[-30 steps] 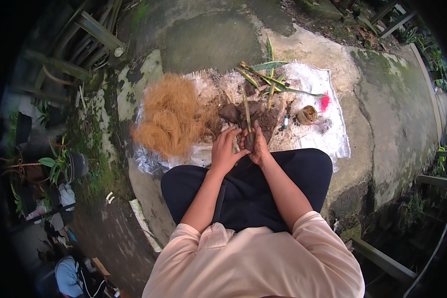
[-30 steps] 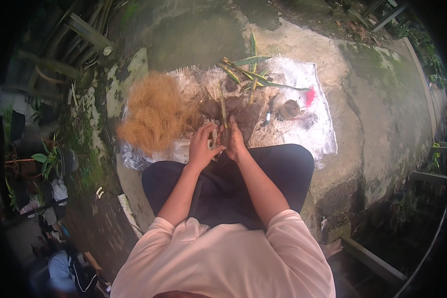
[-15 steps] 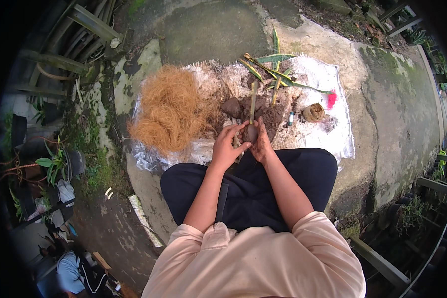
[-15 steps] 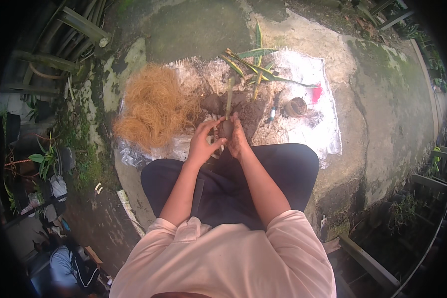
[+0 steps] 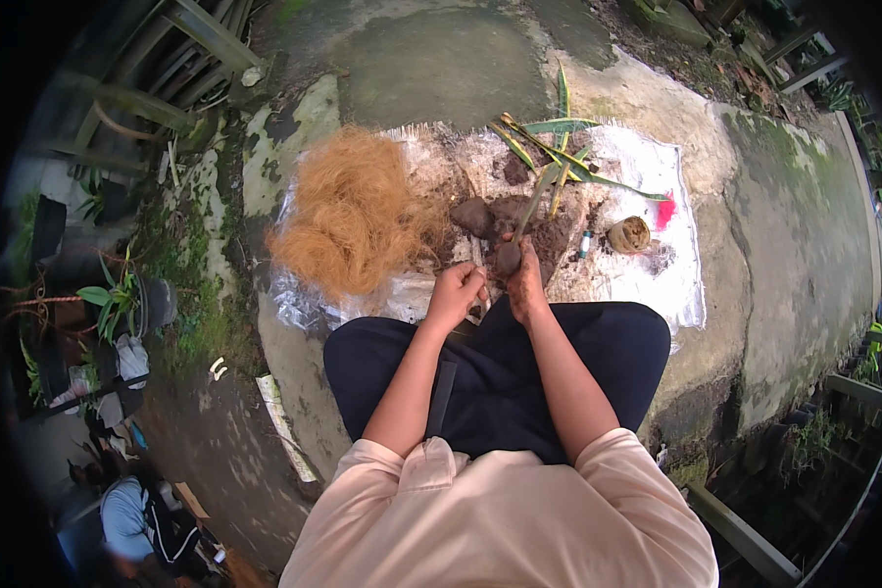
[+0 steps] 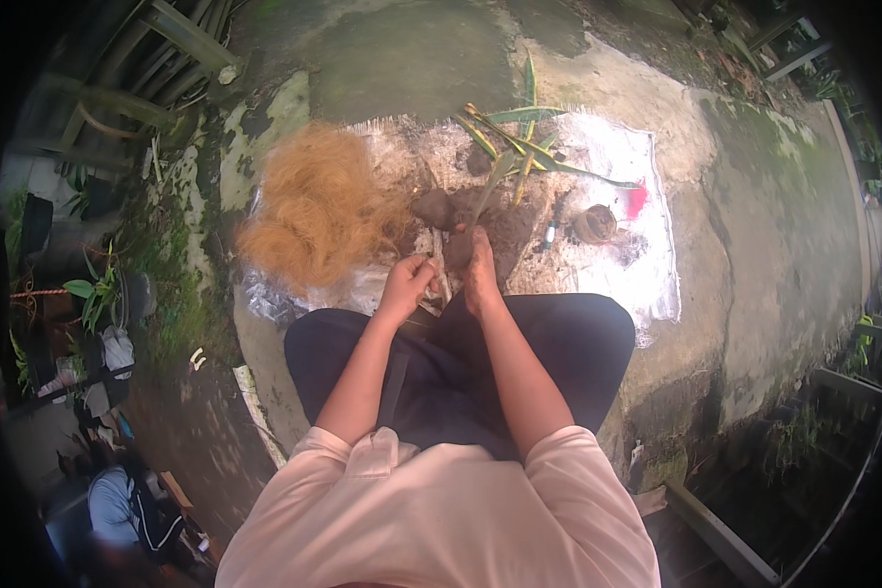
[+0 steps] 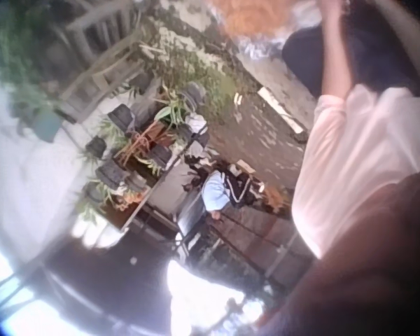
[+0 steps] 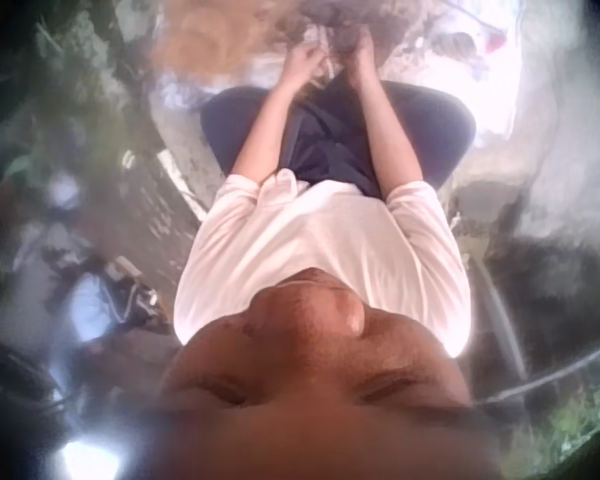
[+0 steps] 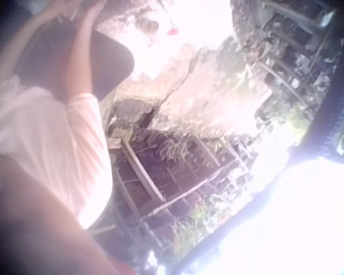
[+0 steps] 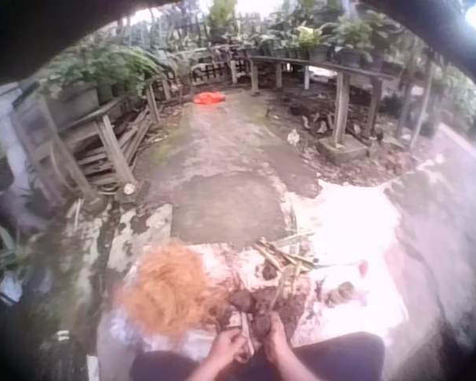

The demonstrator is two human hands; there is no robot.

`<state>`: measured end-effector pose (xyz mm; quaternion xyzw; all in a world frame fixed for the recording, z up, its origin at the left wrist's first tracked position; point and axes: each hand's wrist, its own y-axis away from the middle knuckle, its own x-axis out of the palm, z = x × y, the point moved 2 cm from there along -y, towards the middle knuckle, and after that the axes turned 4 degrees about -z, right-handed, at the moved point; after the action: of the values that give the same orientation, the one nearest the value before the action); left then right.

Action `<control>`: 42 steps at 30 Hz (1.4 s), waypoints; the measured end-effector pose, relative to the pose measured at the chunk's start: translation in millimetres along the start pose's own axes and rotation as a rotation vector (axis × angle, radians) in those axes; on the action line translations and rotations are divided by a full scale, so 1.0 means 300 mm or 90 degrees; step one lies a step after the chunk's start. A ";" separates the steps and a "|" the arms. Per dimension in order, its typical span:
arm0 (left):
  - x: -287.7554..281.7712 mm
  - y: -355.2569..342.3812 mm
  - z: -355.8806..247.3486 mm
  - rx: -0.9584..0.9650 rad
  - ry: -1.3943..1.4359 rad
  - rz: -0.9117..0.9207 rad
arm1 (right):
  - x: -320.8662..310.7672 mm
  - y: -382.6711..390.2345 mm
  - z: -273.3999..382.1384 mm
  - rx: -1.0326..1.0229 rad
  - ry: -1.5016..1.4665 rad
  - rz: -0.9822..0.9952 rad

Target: The person sits on the ground and repeatedly wraps a dark fibrous material around a green plant stem using both hands. They adjust the wrapping and reposition the stem multiple times on a white sheet laid on the concrete.

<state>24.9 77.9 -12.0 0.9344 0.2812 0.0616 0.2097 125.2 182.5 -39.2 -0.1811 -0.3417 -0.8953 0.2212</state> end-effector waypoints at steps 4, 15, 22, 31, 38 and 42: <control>-0.016 0.000 0.007 0.011 0.225 -0.021 | -0.004 0.029 -0.006 0.042 0.094 0.017; -0.079 0.050 -0.012 -0.061 0.446 -0.036 | -0.005 0.104 0.003 0.037 0.164 0.068; -0.103 0.073 0.006 -0.067 0.511 0.006 | 0.020 0.174 0.037 0.067 0.174 0.119; -0.168 0.039 0.107 0.091 0.697 0.122 | 0.025 0.219 0.077 0.087 0.115 0.221; -0.206 0.036 0.152 0.154 0.738 0.039 | 0.019 0.228 0.066 0.094 0.179 0.226; -0.219 0.035 0.149 0.130 0.767 -0.011 | 0.018 0.233 0.089 0.107 0.138 0.249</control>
<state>-14.5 17.8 -47.7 0.7485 0.3622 0.5503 -0.0761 161.6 152.7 19.2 -0.1274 -0.3477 -0.8180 0.4403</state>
